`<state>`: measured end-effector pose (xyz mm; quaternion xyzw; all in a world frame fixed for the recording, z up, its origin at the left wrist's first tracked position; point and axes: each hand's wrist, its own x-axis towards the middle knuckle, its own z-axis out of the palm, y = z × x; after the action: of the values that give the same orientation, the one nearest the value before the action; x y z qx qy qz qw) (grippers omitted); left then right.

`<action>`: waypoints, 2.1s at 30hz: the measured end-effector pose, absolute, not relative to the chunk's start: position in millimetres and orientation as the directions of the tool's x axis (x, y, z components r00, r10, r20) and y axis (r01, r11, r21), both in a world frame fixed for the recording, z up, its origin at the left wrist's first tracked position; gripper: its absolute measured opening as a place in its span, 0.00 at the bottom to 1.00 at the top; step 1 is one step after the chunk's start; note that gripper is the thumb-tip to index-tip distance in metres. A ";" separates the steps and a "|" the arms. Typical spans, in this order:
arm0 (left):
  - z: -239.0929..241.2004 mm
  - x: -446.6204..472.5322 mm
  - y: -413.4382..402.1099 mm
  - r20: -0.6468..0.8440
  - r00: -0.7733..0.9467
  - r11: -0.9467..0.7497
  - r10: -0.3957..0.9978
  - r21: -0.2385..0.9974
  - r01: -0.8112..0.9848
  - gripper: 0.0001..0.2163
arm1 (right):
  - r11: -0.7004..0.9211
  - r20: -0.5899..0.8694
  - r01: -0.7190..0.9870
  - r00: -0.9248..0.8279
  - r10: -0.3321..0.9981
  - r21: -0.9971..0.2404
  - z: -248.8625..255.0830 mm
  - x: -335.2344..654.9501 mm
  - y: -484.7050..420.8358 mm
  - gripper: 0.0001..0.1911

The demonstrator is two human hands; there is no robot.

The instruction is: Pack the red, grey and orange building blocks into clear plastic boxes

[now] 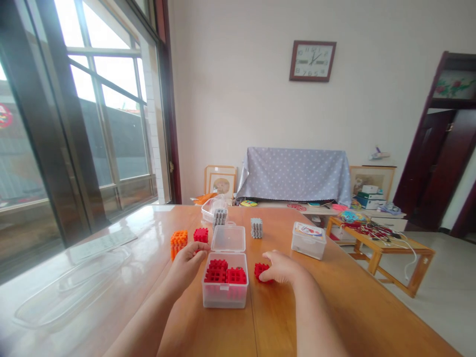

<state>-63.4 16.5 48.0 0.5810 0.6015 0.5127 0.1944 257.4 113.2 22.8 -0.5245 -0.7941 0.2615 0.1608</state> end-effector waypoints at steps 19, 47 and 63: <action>47.2 -63.7 15.4 0.357 -0.243 -0.197 0.902 0.841 0.504 0.12 | 0.289 0.111 0.638 -0.304 0.946 -0.714 38.2 253.2 105.2 0.12; 45.5 -62.1 16.1 0.367 -0.242 -0.203 0.898 0.834 0.512 0.11 | 0.637 0.477 0.487 -0.422 0.771 -0.598 73.7 191.5 71.7 0.05; 44.7 -62.1 16.7 0.345 -0.232 -0.195 0.909 0.847 0.495 0.11 | 0.639 0.400 0.608 -0.498 0.769 -0.471 64.7 187.4 72.6 0.05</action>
<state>-62.1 16.7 44.7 0.5847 0.6003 0.5058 0.2049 187.4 72.6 64.7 -0.4029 -0.8549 0.1353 0.2976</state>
